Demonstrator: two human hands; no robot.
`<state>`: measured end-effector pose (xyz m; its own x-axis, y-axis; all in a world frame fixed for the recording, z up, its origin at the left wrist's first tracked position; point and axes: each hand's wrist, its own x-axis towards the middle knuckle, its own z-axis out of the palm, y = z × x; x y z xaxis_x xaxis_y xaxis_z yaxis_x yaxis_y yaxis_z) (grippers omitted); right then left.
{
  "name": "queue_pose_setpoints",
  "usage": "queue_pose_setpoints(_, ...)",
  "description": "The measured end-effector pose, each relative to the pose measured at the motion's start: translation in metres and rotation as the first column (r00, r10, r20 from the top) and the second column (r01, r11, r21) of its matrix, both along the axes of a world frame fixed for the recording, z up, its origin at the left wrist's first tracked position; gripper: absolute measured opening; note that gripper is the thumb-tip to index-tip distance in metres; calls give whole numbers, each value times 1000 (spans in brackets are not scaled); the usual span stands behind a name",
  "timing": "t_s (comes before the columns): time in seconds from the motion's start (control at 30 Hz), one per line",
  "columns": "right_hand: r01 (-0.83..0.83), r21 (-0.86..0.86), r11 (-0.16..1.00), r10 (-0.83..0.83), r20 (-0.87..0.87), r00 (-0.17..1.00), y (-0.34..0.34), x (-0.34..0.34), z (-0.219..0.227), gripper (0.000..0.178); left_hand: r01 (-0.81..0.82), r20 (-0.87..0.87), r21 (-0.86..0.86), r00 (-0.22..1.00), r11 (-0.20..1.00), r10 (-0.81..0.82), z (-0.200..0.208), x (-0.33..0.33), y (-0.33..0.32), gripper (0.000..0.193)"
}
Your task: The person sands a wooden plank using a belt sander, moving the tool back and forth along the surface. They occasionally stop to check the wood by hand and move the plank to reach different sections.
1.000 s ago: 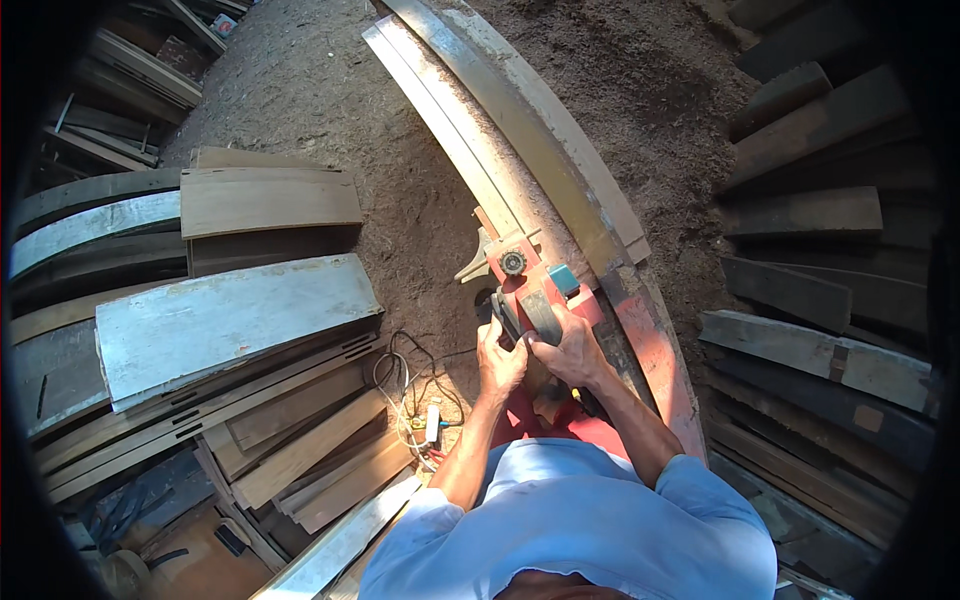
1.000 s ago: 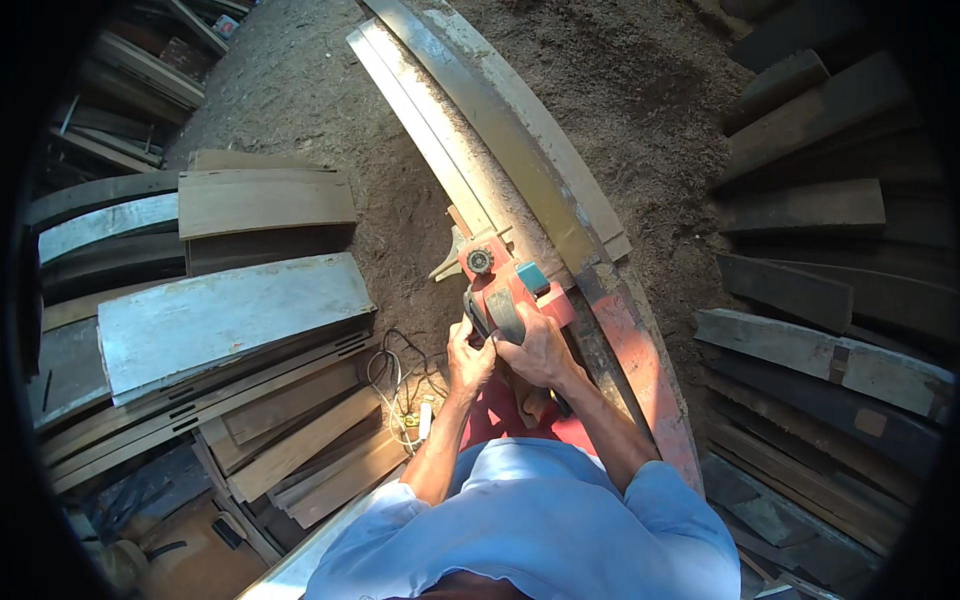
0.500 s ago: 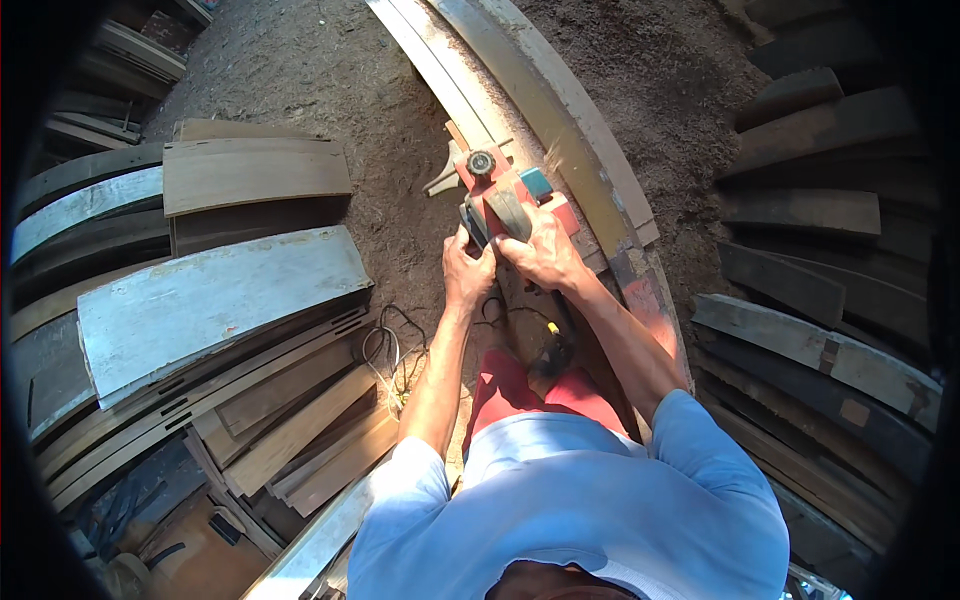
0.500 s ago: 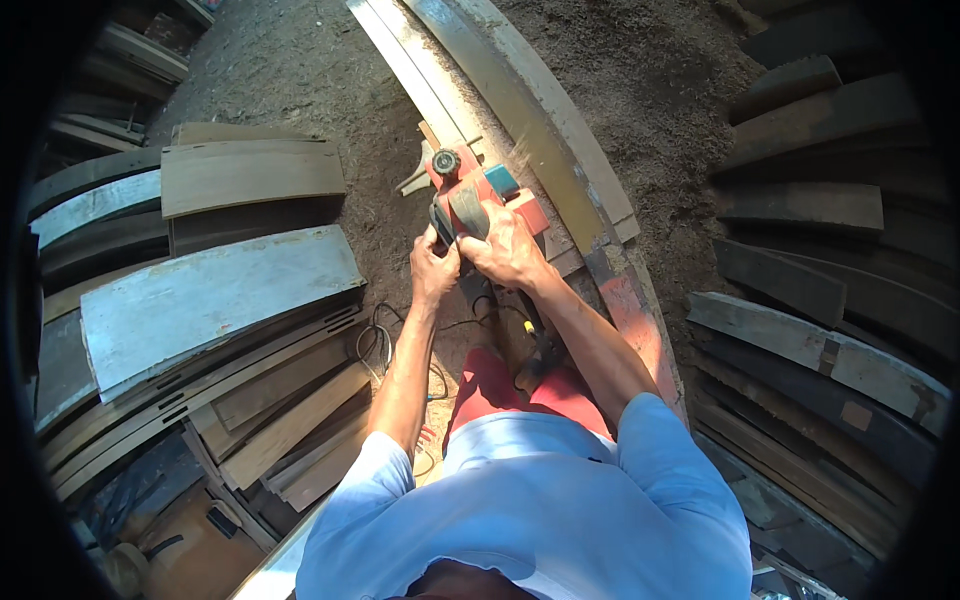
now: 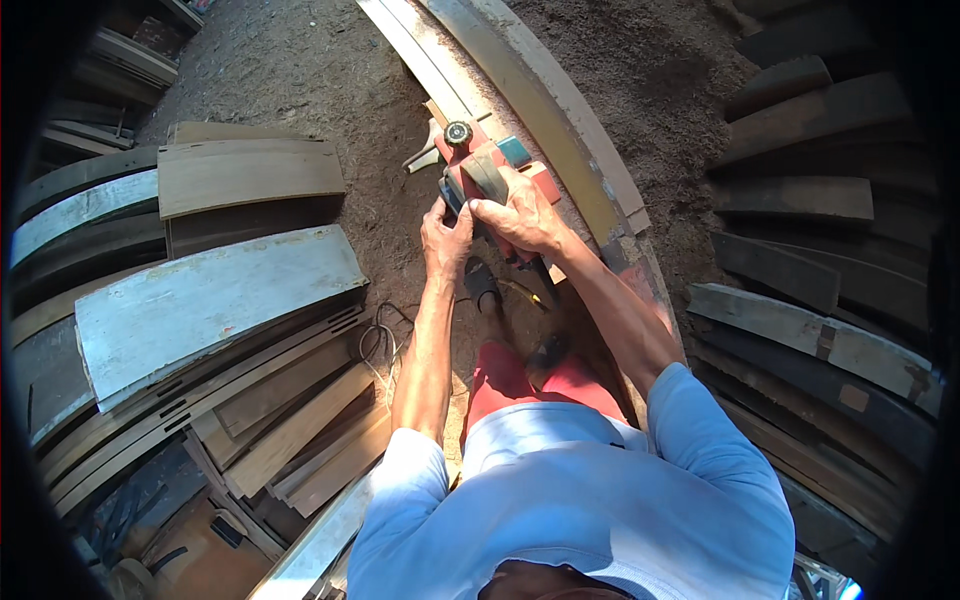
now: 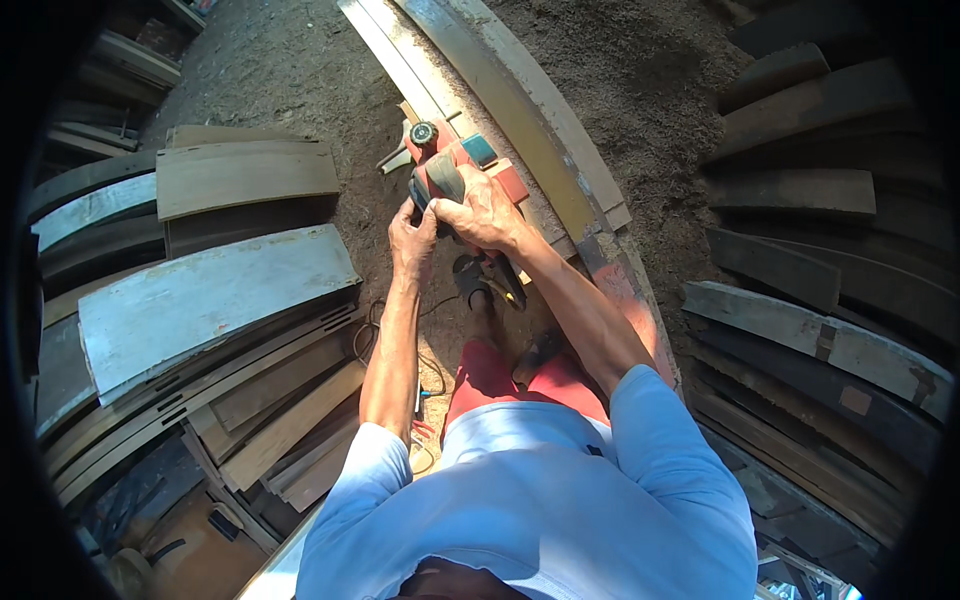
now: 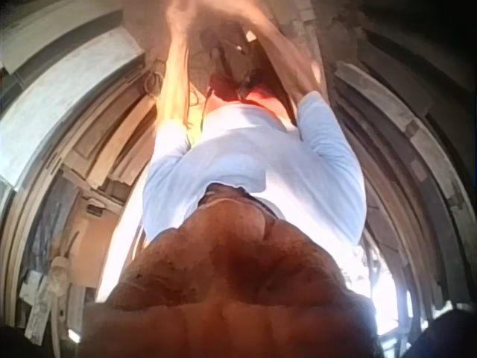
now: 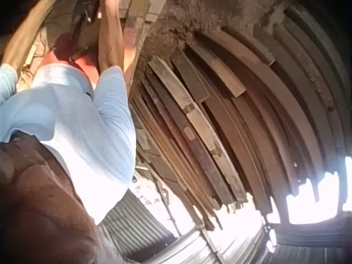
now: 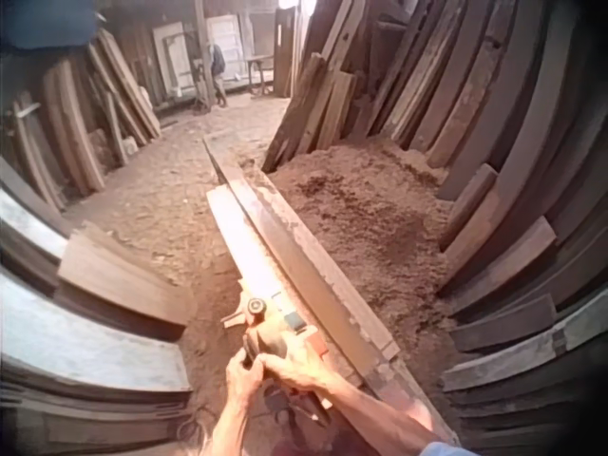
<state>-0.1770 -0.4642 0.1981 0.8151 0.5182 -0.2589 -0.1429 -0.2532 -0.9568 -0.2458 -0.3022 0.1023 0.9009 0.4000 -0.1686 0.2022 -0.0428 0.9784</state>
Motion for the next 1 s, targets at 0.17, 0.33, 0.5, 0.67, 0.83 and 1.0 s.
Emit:
queue_pose_setpoints(0.17,21,-70,997,-14,101,995,-41,-73,-5,40,28,-16,269,1000,963,-24,-6,-82,-46,50)
queue_pose_setpoints(0.33,41,-216,976,-41,5,999,-97,-152,-6,40,39,-132,202,991,979,-12,11,-159,-108,64)
queue_pose_setpoints(0.5,86,-193,977,-107,-101,989,-133,-204,-13,40,84,-199,155,979,984,-52,13,-206,-144,68)
queue_pose_setpoints(0.67,124,-207,970,-139,-62,988,-122,-193,-17,37,76,-206,173,978,982,-40,14,-191,-136,57)
queue_pose_setpoints(0.83,90,-217,972,-85,30,996,-100,-159,-6,35,67,-150,193,988,979,-38,5,-161,-113,56)
queue_pose_setpoints(1.0,78,-222,972,-65,65,996,-80,-131,-6,33,75,-141,258,989,963,-39,2,-139,-94,59)
